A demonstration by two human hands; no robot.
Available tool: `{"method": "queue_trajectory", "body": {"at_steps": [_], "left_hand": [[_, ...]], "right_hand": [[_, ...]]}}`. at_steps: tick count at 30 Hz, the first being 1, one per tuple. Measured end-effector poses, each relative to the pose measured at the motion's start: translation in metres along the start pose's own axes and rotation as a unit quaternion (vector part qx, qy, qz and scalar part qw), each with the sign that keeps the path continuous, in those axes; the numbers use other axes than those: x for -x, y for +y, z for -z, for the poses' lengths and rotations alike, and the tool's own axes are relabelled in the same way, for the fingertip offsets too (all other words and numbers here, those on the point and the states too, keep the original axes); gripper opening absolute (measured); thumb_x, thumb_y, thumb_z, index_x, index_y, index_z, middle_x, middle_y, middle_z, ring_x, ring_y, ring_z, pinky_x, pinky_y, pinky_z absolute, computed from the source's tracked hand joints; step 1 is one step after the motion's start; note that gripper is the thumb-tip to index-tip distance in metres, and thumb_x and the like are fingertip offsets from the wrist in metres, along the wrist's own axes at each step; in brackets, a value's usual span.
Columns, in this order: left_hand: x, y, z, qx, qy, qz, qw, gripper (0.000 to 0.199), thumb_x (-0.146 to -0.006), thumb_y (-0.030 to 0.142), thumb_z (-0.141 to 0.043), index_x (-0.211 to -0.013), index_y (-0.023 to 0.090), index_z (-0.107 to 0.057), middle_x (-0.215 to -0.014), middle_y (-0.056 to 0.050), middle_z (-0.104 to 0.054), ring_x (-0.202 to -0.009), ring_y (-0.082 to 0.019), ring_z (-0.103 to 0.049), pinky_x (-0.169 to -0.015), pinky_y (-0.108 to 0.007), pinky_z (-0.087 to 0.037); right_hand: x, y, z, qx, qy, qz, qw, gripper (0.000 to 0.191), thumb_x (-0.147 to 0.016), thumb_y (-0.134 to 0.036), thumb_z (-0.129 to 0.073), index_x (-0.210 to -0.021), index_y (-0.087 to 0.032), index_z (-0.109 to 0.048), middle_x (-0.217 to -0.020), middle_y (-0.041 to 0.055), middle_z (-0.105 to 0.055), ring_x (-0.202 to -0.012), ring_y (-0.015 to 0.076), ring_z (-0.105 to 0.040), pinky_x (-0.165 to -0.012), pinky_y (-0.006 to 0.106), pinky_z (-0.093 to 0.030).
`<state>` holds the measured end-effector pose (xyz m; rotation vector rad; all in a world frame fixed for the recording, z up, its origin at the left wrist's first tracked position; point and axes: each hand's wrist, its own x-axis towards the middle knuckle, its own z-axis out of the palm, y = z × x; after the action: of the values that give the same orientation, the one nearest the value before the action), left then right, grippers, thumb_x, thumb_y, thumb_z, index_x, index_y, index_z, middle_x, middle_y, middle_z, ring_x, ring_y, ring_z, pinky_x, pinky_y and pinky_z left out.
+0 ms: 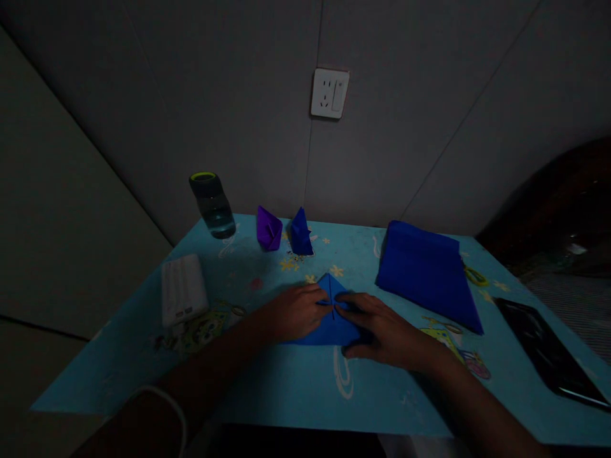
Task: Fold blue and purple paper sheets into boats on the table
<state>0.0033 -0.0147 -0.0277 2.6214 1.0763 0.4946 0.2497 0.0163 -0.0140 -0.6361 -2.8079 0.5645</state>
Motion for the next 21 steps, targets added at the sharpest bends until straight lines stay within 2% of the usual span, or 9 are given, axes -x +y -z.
{"method": "queue_trajectory", "body": {"at_steps": [4, 6, 8, 12, 14, 17, 21], "left_hand": [[0.006, 0.002, 0.015, 0.047, -0.01, -0.001, 0.999, 0.028, -0.09, 0.043, -0.06, -0.104, 0.023, -0.074, -0.121, -0.01, -0.071, -0.11, -0.029, -0.066, -0.1, -0.043, -0.045], [0.009, 0.002, 0.021, 0.069, -0.026, 0.02, 0.997, 0.031, -0.087, 0.048, -0.062, -0.103, 0.025, -0.075, -0.125, -0.008, -0.07, -0.112, -0.029, -0.066, -0.1, -0.042, -0.046], [0.011, 0.0, 0.025, 0.089, -0.038, 0.039, 0.995, 0.029, -0.086, 0.045, -0.064, -0.106, 0.027, -0.075, -0.127, -0.006, -0.07, -0.115, -0.028, -0.066, -0.1, -0.039, -0.047], [0.013, -0.005, 0.031, 0.114, -0.051, 0.047, 0.991, 0.029, -0.084, 0.026, -0.062, -0.11, 0.024, -0.074, -0.127, -0.007, -0.07, -0.117, -0.026, -0.065, -0.103, -0.037, -0.045], [0.016, -0.008, 0.035, 0.124, -0.073, 0.053, 0.988, 0.029, -0.084, 0.027, -0.064, -0.111, 0.023, -0.074, -0.129, -0.008, -0.068, -0.119, -0.026, -0.064, -0.104, -0.037, -0.044], [0.019, -0.009, 0.04, 0.131, -0.088, 0.06, 0.986, 0.033, -0.08, 0.04, -0.071, -0.11, 0.026, -0.074, -0.129, -0.007, -0.067, -0.117, -0.028, -0.063, -0.102, -0.039, -0.045], [0.018, -0.004, 0.041, 0.075, -0.094, 0.019, 0.993, 0.031, -0.074, 0.037, -0.077, -0.102, 0.022, -0.077, -0.117, -0.009, -0.068, -0.106, -0.028, -0.064, -0.095, -0.037, -0.048]], "right_hand": [[0.0, -0.001, 0.005, -0.026, -0.008, -0.003, 1.0, 0.038, -0.092, -0.038, -0.063, -0.127, -0.022, -0.066, -0.138, 0.0133, -0.058, -0.127, 0.0289, -0.054, -0.108, 0.046, -0.044], [-0.001, 0.0, 0.005, -0.035, 0.001, -0.023, 0.999, 0.03, -0.098, -0.031, -0.053, -0.123, -0.022, -0.068, -0.136, 0.0109, -0.061, -0.126, 0.0257, -0.056, -0.108, 0.044, -0.045], [-0.003, 0.002, 0.002, -0.04, 0.018, -0.049, 0.998, 0.03, -0.101, -0.027, -0.046, -0.119, -0.022, -0.07, -0.13, 0.0089, -0.066, -0.122, 0.0233, -0.06, -0.107, 0.042, -0.046], [-0.007, 0.004, -0.004, -0.035, 0.049, -0.08, 0.995, 0.029, -0.1, -0.026, -0.047, -0.114, -0.02, -0.072, -0.119, 0.0095, -0.072, -0.112, 0.0237, -0.066, -0.101, 0.043, -0.051], [-0.007, 0.005, -0.005, -0.03, 0.057, -0.085, 0.994, 0.028, -0.1, -0.025, -0.048, -0.114, -0.019, -0.072, -0.117, 0.0104, -0.072, -0.109, 0.0238, -0.067, -0.099, 0.043, -0.052], [-0.005, 0.006, 0.0, -0.037, 0.043, -0.065, 0.996, 0.024, -0.098, -0.028, -0.054, -0.113, -0.021, -0.073, -0.121, 0.0099, -0.07, -0.113, 0.0236, -0.065, -0.1, 0.042, -0.05], [0.001, 0.007, 0.007, -0.044, 0.01, -0.036, 0.998, 0.021, -0.094, -0.036, -0.062, -0.103, -0.024, -0.077, -0.129, 0.009, -0.066, -0.12, 0.0253, -0.06, -0.104, 0.045, -0.046]]}}
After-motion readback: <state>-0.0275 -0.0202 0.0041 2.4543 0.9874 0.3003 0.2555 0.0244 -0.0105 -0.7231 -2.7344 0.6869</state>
